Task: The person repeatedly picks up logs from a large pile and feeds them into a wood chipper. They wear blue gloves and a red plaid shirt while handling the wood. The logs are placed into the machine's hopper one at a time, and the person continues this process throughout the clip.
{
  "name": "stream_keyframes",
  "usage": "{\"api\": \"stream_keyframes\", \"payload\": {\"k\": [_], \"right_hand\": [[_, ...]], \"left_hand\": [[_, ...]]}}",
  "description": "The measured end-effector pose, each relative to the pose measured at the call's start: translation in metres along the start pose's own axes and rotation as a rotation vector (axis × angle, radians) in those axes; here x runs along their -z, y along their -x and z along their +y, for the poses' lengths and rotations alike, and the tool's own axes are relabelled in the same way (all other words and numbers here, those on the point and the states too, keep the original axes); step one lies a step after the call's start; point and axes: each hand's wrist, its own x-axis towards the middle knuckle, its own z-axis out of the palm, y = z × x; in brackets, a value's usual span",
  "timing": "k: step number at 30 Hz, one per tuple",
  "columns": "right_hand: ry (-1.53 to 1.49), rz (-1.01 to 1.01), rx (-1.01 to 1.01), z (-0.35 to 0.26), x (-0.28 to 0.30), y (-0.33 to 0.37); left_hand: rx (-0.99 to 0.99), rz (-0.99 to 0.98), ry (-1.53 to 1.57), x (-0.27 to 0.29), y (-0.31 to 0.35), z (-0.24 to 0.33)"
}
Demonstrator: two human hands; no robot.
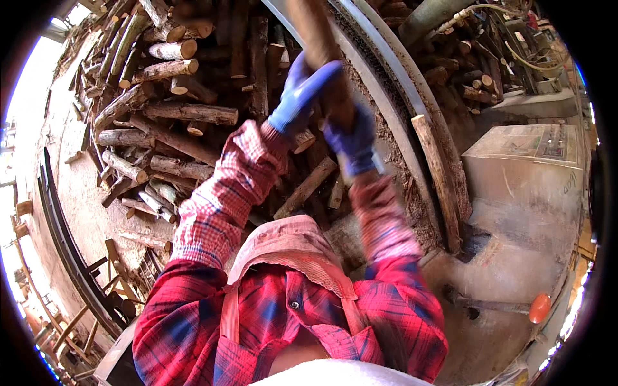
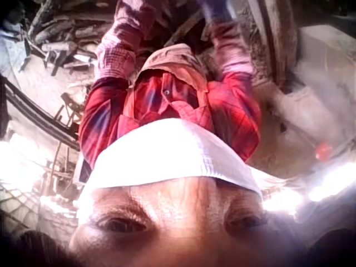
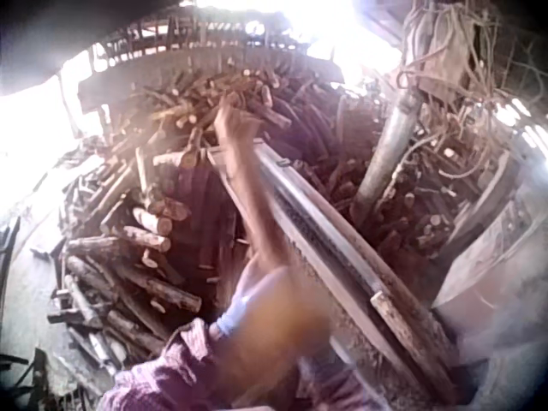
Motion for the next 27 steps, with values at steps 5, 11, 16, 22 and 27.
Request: {"api": "stream_keyframes", "payload": {"k": [5,11,16,22,27], "right_hand": [[0.871,0.22,0.565,-0.075,0.099,-0.176],[1.401,0.064,0.168,0.049,0.163,-0.165],[1.278,-0.073,0.189,0.071,0.163,-0.152],[1.48,-0.083,-0.024,0.052,0.179,-0.109],[1.009,0.017,0.48,0.032,0.073,-0.009]], "left_hand": [[-0.344,-0.098,-0.521,-0.045,-0.024,0.011],[0.308,0.006,-0.642,0.039,0.033,-0.055],[0.685,0.401,-0.541,0.161,0.151,-0.059],[0.818,0.586,-1.006,0.274,0.235,-0.076],[0.742,0.863,-0.637,0.408,0.255,-0.09]]}}
